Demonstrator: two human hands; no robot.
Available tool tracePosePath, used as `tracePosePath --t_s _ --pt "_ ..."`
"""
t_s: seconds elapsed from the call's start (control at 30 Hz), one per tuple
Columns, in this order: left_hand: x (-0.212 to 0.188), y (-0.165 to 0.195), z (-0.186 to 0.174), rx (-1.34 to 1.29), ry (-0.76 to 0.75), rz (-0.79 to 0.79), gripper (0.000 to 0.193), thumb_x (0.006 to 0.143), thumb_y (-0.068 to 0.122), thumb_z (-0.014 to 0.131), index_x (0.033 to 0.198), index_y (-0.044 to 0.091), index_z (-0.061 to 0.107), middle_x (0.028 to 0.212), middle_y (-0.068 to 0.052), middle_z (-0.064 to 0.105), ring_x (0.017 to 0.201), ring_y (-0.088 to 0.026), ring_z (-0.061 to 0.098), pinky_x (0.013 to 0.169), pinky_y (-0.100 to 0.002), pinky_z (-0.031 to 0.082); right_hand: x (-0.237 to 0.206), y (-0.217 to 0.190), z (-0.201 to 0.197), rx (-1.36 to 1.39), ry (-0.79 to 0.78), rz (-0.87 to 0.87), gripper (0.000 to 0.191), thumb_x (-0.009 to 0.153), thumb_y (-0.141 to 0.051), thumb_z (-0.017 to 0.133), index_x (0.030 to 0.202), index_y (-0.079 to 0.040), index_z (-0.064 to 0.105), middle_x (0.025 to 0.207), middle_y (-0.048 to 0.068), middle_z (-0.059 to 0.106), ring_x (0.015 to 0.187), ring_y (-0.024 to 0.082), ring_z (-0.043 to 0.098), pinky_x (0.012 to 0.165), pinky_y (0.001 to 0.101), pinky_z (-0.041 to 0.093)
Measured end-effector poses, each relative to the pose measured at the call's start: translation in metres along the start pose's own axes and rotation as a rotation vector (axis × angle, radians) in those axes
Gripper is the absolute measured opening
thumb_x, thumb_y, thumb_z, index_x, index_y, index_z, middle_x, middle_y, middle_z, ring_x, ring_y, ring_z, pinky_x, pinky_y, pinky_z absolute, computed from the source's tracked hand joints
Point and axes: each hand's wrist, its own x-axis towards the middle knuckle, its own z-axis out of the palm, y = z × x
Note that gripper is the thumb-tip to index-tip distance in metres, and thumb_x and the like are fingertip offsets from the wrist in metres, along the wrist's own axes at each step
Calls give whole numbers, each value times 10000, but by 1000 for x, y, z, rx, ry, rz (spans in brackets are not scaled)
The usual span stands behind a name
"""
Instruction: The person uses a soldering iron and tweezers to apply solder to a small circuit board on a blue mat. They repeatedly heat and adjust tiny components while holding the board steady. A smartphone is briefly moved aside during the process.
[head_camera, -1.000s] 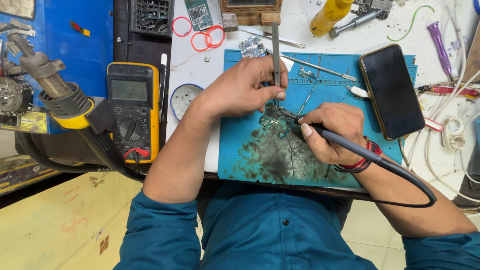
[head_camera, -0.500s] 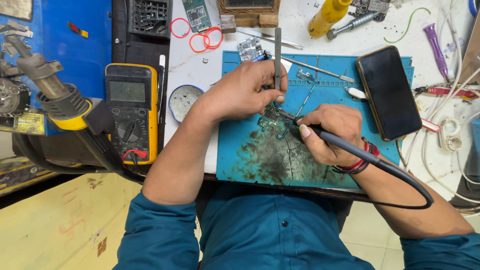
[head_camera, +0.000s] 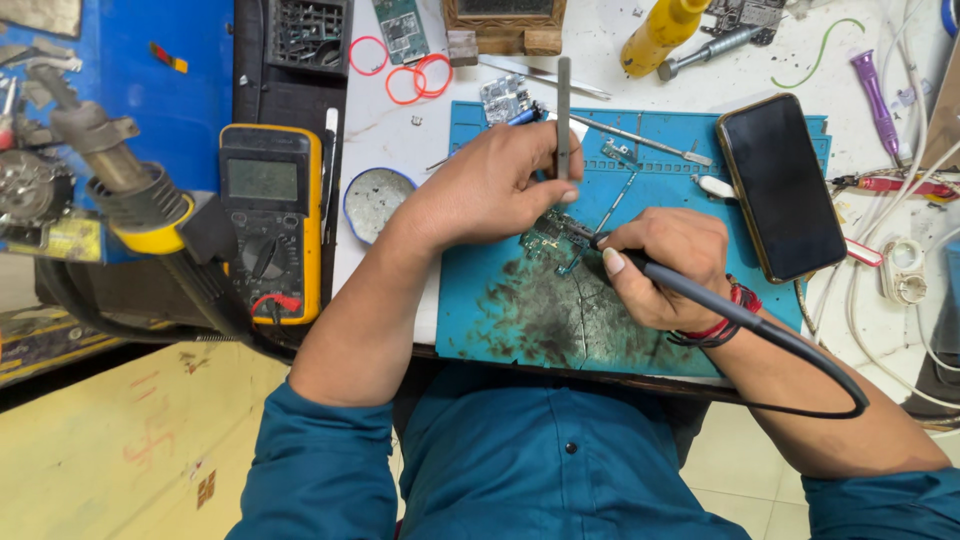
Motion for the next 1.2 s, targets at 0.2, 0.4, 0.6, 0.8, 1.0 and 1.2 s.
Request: tracePosePath --t_s 0.2,0.4,0.6,0.8,1.0,1.2 --pt "-54 11 17 -550 447 -4 170 1039 74 677 1152 44 553 985 -86 729 793 -90 650 676 -238 536 2 0 1 27 31 -6 39 884 -63 691 890 -44 657 736 92 645 613 253 615 590 361 462" --pt "-143 -5 15 -529 577 -182 149 1039 63 618 1154 19 534 999 -136 741 732 -72 611 684 -231 537 3 2 1 40 55 -24 36 887 -72 693 887 -43 672 722 97 639 601 254 614 577 356 456" --pt "-143 -44 -3 -517 619 -182 163 1045 53 613 1170 6 519 1013 -126 726 838 -107 681 765 -264 582 1 1 2 53 61 -9 54 903 -83 697 903 -37 670 741 97 638 617 249 616 589 348 458" --pt "-81 -36 -13 -362 585 -66 144 1087 62 620 1194 7 542 1047 -106 718 884 -121 693 787 -279 595 -3 3 4 20 123 28 94 924 -103 710 904 -35 647 774 90 640 617 236 600 595 344 449" --pt "-18 -6 -7 -276 55 -148 161 980 46 687 1105 25 588 946 -83 695 679 -110 665 585 -251 563 -7 7 4 8 79 19 98 888 -115 704 846 -58 635 729 73 607 605 242 582 598 359 433" --pt "16 -27 -5 -502 -126 -252 165 980 45 654 1111 32 554 922 -71 726 623 -91 648 462 -234 443 -5 6 2 26 60 26 85 862 -105 693 834 -59 627 712 67 600 594 236 578 596 356 433"
